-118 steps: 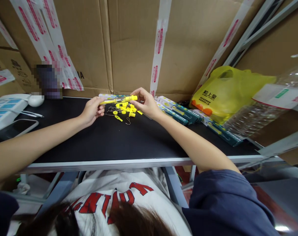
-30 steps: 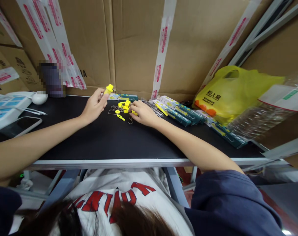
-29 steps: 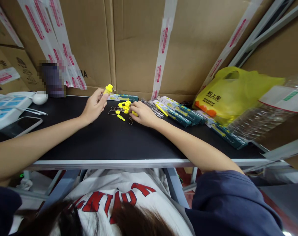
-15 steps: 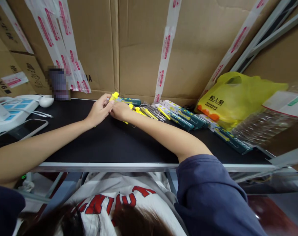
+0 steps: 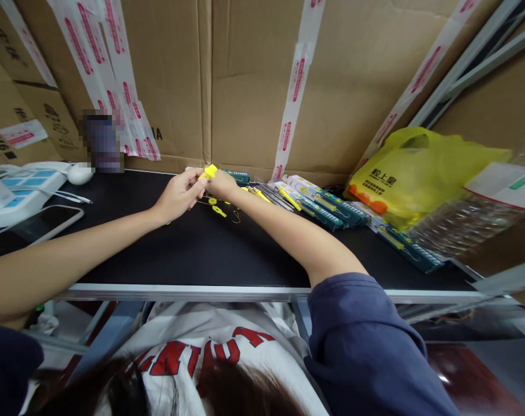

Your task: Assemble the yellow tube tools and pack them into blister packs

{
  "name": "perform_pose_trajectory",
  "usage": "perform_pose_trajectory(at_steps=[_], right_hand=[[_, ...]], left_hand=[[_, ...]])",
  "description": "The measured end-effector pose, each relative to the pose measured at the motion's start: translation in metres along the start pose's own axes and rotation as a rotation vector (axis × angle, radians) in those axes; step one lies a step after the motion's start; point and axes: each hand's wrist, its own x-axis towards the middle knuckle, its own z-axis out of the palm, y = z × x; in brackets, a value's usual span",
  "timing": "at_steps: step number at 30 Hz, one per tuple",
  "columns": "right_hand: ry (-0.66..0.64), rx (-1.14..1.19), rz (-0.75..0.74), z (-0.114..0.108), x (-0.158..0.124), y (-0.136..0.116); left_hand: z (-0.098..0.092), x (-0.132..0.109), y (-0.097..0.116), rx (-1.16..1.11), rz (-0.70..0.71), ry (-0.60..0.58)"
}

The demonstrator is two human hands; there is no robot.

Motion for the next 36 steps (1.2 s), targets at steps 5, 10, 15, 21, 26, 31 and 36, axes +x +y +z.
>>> perform_pose_trajectory(at_steps=[5, 10, 15, 21, 26, 31, 36], right_hand=[[0.298, -0.017, 0.200, -0.041, -0.035, -0.007], [0.027, 0.233, 0.102, -0.064, -0.096, -0.038], [-0.005, 0.210, -0.059, -0.067, -0.121, -0.061], [-0.013, 0.113, -0.147, -0.078, -0.116, -0.058], [0.050, 0.099, -0.148, -0.076, -0.119, -0.058], [0.066, 0.170, -0.117, -0.070, -0.119, -0.054], [0.058, 0.257, -0.089, -0.068, -0.117, -0.053]], left_hand=[[0.002, -0.001, 0.005, -0.066, -0.011, -0.042], [0.005, -0.005, 0.011, -0.016, 0.037, -0.169], [0.006, -0.007, 0.013, 0.062, 0.072, -0.298], [0.005, -0.006, 0.014, 0.092, 0.081, -0.322], [0.007, -0.006, 0.007, 0.158, 0.179, -0.311], [0.008, -0.006, 0.003, 0.192, 0.200, -0.325], [0.007, -0.006, 0.006, 0.226, 0.205, -0.310]])
